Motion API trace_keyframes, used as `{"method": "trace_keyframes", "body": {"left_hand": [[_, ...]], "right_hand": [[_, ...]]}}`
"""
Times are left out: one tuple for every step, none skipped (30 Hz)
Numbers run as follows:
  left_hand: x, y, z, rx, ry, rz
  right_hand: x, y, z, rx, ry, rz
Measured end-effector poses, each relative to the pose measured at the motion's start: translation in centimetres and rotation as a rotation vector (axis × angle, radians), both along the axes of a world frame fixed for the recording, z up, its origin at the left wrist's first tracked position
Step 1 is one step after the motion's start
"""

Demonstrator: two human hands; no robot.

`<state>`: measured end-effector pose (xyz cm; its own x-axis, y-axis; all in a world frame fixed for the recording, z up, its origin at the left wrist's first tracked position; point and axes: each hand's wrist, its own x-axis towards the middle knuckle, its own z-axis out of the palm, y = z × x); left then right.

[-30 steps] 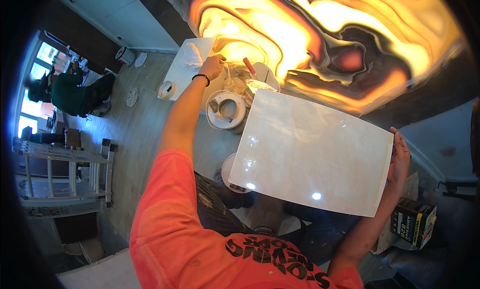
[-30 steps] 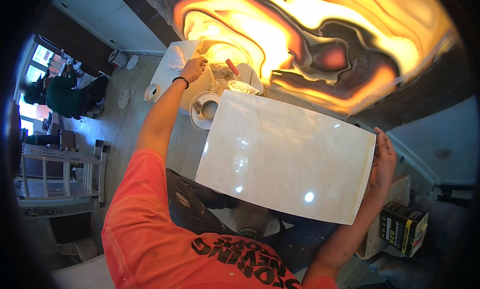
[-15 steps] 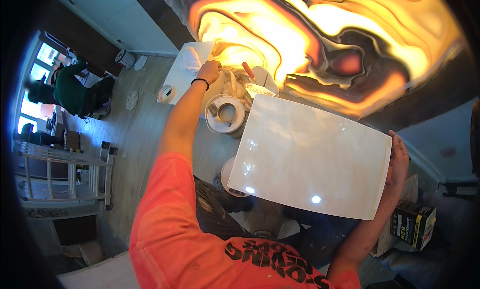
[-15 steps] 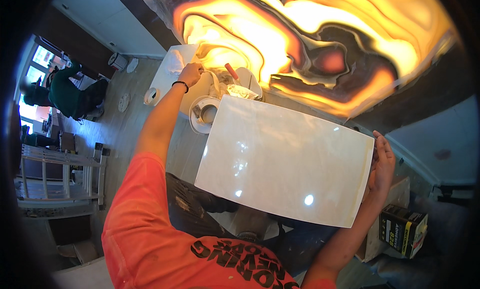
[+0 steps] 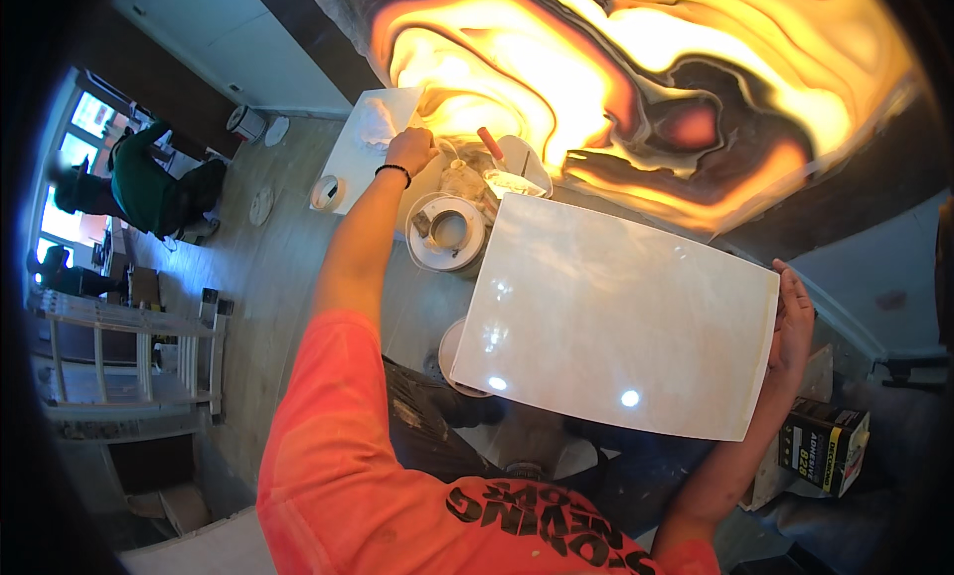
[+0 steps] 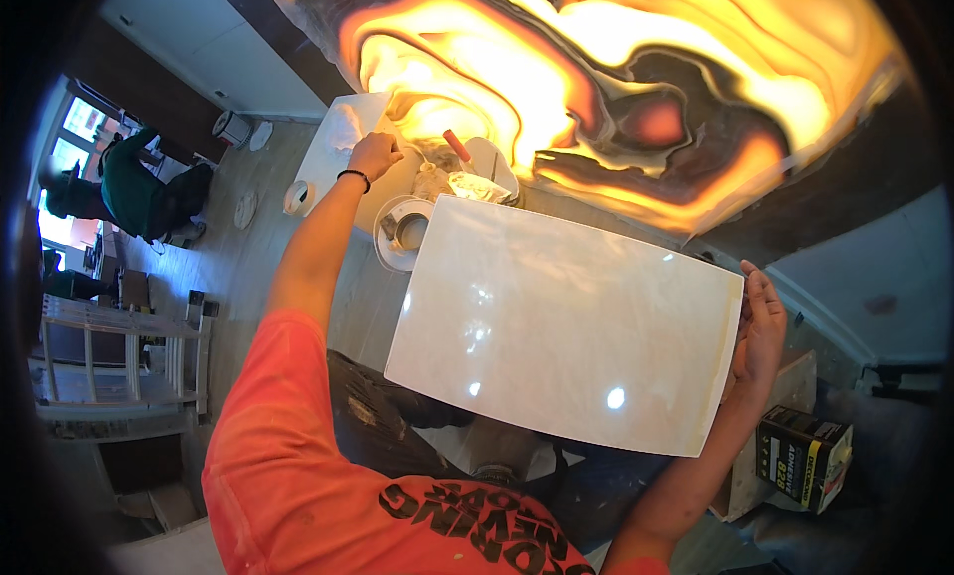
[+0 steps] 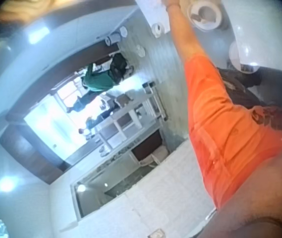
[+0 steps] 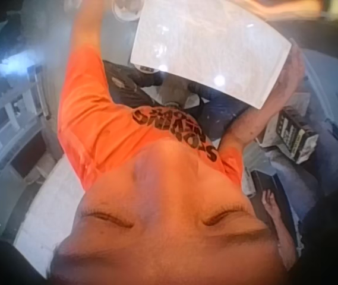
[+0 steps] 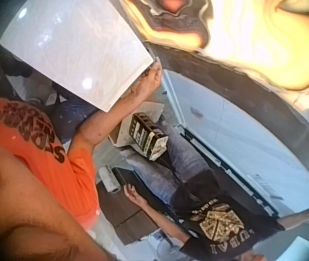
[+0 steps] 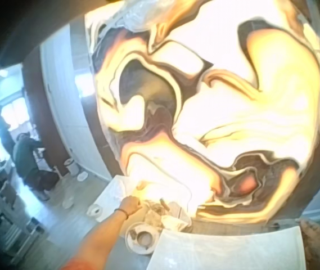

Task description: The person sits on the floor and applies adhesive to the edges of a white rectangular tile using a small tool. They then apply masking tape to the edges of the tile to secure the adhesive.

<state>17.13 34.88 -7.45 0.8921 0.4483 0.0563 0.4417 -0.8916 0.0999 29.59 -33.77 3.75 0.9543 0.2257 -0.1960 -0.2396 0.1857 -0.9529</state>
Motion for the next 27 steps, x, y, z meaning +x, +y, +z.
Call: {"method": "trace_keyframes", "body": {"left_hand": [[-0.1,-0.3,0.0,-0.017,0.006,0.009],[-0.2,-0.7,0.0,-0.033,0.012,0.018],[0.0,-0.9,0.0,-0.036,0.026,0.022],[0.1,-1.5,0.6,-0.037,0.038,0.027],[0.2,-1.8,0.8,-0.038,0.051,0.032],[0.1,-1.9,0.3,-0.022,-0.068,0.000],[-0.2,-1.9,0.1,-0.002,-0.187,-0.028],[-0.4,-1.8,-0.1,0.019,-0.306,-0.056],[-0.5,-1.5,-0.2,-0.035,-0.264,-0.042],[-0.4,-1.4,0.0,-0.090,-0.222,-0.029],[-0.3,-1.4,0.1,-0.146,-0.180,-0.018],[0.0,-1.4,0.1,-0.170,-0.149,-0.024],[0.1,-1.3,0.1,-0.194,-0.115,-0.028],[0.3,-1.1,0.0,-0.217,-0.082,-0.033],[0.4,-1.0,-0.1,-0.207,-0.058,-0.035],[0.4,-0.6,-0.4,-0.196,-0.033,-0.034],[0.3,-0.3,-0.6,-0.184,-0.009,-0.033],[0.0,0.0,-1.1,-0.024,-0.072,-0.100],[-0.5,0.1,-1.7,0.136,-0.134,-0.166],[-1.1,0.4,-2.1,0.297,-0.194,-0.232],[-1.7,0.8,-2.4,0.257,-0.159,-0.184],[-1.0,-0.2,-2.4,0.201,-0.132,-0.152],[-0.8,-0.8,-1.8,0.156,-0.103,-0.112],[-0.3,-1.1,-1.3,0.066,-0.062,-0.062],[0.1,-1.3,-0.8,-0.023,-0.020,-0.009],[0.5,-1.4,-0.3,-0.112,0.023,0.041],[0.9,-1.7,0.1,-0.128,-0.003,0.053]], "right_hand": [[-0.3,0.2,0.2,-0.006,0.004,-0.014],[-0.5,0.3,0.3,-0.011,0.008,-0.027],[-0.6,0.3,0.3,-0.013,0.010,-0.036],[-0.7,0.4,0.4,-0.014,0.011,-0.044],[-0.7,0.3,0.5,-0.014,0.012,-0.052],[-0.7,0.2,0.4,-0.017,0.006,-0.048],[-0.5,0.1,0.3,-0.015,0.001,-0.039],[-0.4,0.1,0.2,-0.013,-0.004,-0.031],[-0.4,0.1,0.2,-0.018,-0.002,-0.030],[-0.4,0.1,0.2,-0.024,-0.001,-0.031],[-0.4,0.1,0.2,-0.031,0.001,-0.033],[-0.3,-0.1,0.2,-0.033,0.000,-0.029],[-0.2,-0.2,0.2,-0.035,0.001,-0.022],[-0.2,-0.2,0.2,-0.037,0.003,-0.015],[-0.3,-0.2,0.2,-0.035,0.003,-0.025],[-0.4,0.1,0.2,-0.032,0.003,-0.031],[-0.4,0.3,0.3,-0.028,0.004,-0.037],[-0.3,0.4,0.2,-0.026,0.006,-0.027],[-0.1,0.3,0.1,-0.025,0.008,-0.016],[0.0,0.4,0.0,-0.023,0.009,-0.004],[0.1,0.4,-0.2,-0.010,0.011,0.011],[0.1,0.0,-0.2,-0.013,0.007,0.008],[0.1,0.0,-0.2,-0.006,0.004,0.015],[0.0,0.0,-0.1,-0.018,0.007,0.002],[-0.2,0.3,0.2,-0.029,0.012,-0.009],[-0.3,0.4,0.3,-0.041,0.016,-0.023],[-0.3,0.1,0.3,-0.031,0.017,-0.014]]}}
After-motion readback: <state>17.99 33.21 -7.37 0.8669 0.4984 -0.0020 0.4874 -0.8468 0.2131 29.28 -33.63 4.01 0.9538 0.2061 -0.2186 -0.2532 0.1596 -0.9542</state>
